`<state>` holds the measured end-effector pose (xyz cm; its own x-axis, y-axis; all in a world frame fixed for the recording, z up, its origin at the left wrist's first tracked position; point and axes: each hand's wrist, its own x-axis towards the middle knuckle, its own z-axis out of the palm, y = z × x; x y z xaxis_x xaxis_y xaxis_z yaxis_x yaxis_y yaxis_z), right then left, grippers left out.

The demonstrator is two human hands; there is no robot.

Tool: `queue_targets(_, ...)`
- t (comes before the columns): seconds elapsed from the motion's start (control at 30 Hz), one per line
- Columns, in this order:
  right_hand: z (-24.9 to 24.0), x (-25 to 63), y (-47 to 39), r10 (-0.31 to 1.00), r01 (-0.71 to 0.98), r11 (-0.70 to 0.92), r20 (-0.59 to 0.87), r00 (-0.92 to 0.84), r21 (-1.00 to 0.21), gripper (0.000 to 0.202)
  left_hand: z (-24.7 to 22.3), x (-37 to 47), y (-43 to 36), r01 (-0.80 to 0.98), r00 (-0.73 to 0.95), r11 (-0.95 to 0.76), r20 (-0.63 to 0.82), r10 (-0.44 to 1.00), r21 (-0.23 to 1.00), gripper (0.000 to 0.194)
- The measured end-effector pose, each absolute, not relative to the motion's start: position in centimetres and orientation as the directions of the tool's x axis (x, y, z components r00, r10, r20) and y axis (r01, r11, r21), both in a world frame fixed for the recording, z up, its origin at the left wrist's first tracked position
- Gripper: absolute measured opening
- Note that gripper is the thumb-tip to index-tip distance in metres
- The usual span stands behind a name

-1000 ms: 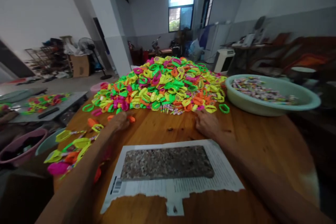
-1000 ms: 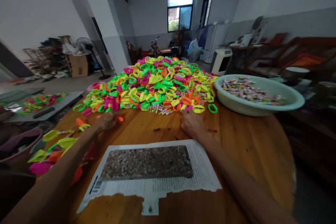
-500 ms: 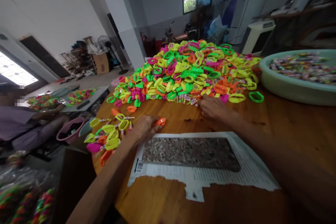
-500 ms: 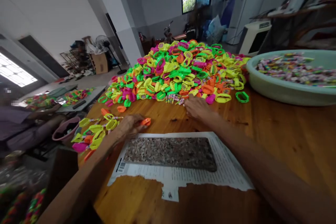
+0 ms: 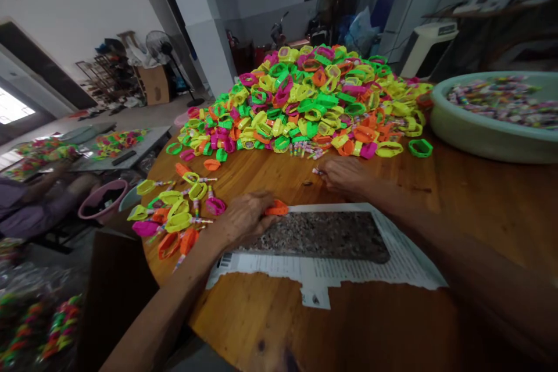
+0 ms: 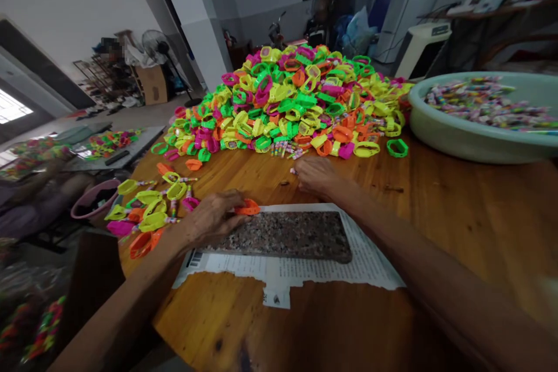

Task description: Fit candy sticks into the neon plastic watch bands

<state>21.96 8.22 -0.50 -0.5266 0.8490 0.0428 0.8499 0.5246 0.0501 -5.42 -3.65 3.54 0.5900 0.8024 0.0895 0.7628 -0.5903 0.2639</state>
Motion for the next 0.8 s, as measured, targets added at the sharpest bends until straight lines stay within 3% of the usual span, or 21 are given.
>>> queue_targets(0.23,0.4,21.1,7.2,0.869,0.869,0.494,0.045,-0.493,-0.011,0.025,4.3,-4.4,-3.0,0.751,0.635,-0.635,0.067,0.770,0.184,0.022)
queue_targets(0.3,0.7,20.9,6.6,0.863,0.862,0.504,0.072,-0.500,-0.051,0.025,4.4,-4.2,-2.7,0.771,0.599,-0.601,0.081,0.796,0.211,0.018)
queue_targets(0.37,1.3,20.6,5.3,0.851,0.846,0.524,0.100,-0.516,-0.093,0.024,4.1,-4.1,-2.4,0.757,0.543,-0.561,0.156,0.825,0.335,0.032)
queue_targets(0.43,2.1,20.2,3.5,0.826,0.798,0.564,0.138,-0.547,-0.211,0.022,3.5,-3.8,-2.2,0.676,0.477,-0.526,0.238,0.846,0.515,0.047)
queue_targets(0.53,3.2,19.7,0.1,0.776,0.647,0.614,0.194,-0.601,-0.451,0.019,2.0,-3.3,-2.3,0.510,0.334,-0.423,0.281,0.900,0.749,0.041)
queue_targets(0.6,3.3,19.5,-2.0,0.754,0.591,0.623,0.190,-0.629,-0.512,0.014,1.2,-3.0,-2.8,0.419,0.229,-0.323,0.246,0.942,0.849,0.035)
queue_targets(0.73,2.1,19.0,-4.9,0.718,0.625,0.678,0.168,-0.675,-0.387,0.011,0.5,-3.9,-4.1,0.293,0.177,-0.218,0.171,0.969,0.931,0.034)
queue_targets(0.8,1.4,18.6,-5.6,0.711,0.654,0.698,0.174,-0.682,-0.292,0.012,0.6,-4.9,-4.7,0.317,0.198,-0.224,0.166,0.966,0.922,0.038)
